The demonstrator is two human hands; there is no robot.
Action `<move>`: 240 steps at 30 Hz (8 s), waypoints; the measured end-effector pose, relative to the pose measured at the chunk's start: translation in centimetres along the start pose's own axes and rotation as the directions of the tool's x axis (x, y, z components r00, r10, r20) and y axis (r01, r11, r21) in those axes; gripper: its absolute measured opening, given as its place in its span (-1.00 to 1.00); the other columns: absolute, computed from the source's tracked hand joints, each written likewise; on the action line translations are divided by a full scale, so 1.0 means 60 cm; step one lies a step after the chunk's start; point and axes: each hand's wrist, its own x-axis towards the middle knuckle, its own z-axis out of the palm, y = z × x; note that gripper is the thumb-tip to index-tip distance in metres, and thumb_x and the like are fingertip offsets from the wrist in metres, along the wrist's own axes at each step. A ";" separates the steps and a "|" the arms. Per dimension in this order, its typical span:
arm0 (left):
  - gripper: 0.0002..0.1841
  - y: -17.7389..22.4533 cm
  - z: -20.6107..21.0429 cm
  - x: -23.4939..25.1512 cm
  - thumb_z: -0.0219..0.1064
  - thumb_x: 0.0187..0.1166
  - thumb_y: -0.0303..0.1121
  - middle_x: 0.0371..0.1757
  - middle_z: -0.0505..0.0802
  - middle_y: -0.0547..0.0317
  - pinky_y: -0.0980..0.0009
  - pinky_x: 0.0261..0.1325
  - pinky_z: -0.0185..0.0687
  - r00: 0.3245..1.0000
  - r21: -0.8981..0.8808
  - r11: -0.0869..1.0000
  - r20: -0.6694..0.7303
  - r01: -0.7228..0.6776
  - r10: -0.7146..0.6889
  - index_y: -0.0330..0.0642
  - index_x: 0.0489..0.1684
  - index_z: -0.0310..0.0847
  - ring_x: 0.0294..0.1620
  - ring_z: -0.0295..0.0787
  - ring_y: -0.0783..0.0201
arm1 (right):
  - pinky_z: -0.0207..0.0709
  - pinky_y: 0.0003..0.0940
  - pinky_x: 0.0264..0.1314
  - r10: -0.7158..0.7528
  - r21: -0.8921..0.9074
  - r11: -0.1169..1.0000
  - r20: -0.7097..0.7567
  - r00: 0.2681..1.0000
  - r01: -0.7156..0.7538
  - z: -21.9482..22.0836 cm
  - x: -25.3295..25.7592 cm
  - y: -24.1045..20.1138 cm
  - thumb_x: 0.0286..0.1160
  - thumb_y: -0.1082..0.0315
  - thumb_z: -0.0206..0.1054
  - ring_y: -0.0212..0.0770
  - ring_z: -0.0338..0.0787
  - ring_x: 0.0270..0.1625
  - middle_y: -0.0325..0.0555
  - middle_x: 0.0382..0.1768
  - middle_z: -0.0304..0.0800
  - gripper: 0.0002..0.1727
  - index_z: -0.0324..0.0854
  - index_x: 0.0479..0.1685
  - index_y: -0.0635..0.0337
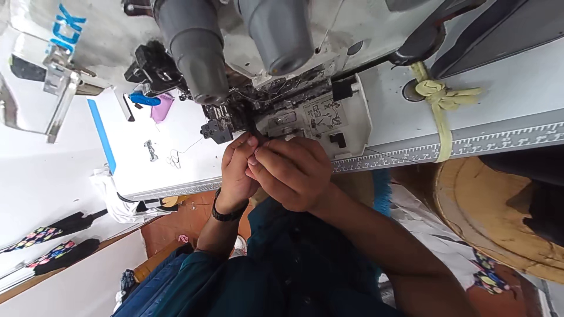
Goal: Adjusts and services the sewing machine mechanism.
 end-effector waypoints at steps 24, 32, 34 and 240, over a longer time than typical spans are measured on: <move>-0.73 0.021 0.049 -0.011 0.11 0.76 -0.40 -0.42 0.81 0.17 0.56 -0.30 0.70 0.979 -0.478 0.868 -0.072 0.133 -0.189 -0.28 -0.26 0.72 -0.45 0.76 0.43 | 0.58 -0.27 0.17 0.245 0.194 0.954 -0.062 0.968 -0.229 -0.001 0.016 -0.013 0.55 0.31 0.48 -0.16 0.83 0.08 -0.07 -0.03 0.95 -0.84 0.85 -0.02 0.14; -0.67 0.017 0.064 -0.018 0.00 0.81 -0.33 -0.23 0.89 0.11 0.41 0.08 0.78 0.977 -0.552 0.829 -0.112 0.091 -0.182 -0.26 -0.15 0.71 -0.10 0.88 0.34 | 0.61 -0.29 0.14 0.242 0.190 0.954 -0.025 0.970 -0.233 -0.007 0.025 -0.011 0.56 0.31 0.46 -0.15 0.85 0.07 -0.07 -0.04 0.96 -0.84 0.86 -0.03 0.13; -0.66 0.016 0.067 -0.019 0.00 0.82 -0.31 -0.20 0.90 0.10 0.39 0.14 0.78 0.976 -0.544 0.835 -0.128 0.078 -0.175 -0.26 -0.13 0.72 -0.05 0.89 0.33 | 0.61 -0.30 0.15 0.249 0.196 0.950 -0.015 0.968 -0.242 -0.007 0.026 -0.012 0.55 0.31 0.47 -0.15 0.84 0.07 -0.06 -0.04 0.95 -0.84 0.86 -0.03 0.13; -0.62 0.020 0.047 -0.007 -0.07 0.89 -0.34 -0.72 0.59 0.42 0.65 -0.66 0.45 0.988 0.650 0.748 0.148 -0.134 0.048 -0.18 -0.35 0.59 -0.75 0.47 0.58 | 0.60 -0.24 -0.15 0.299 -0.113 0.948 0.002 0.954 -0.297 -0.061 0.018 0.003 0.54 0.35 0.46 -0.08 0.81 -0.14 0.02 -0.24 0.86 -0.87 0.85 -0.24 0.23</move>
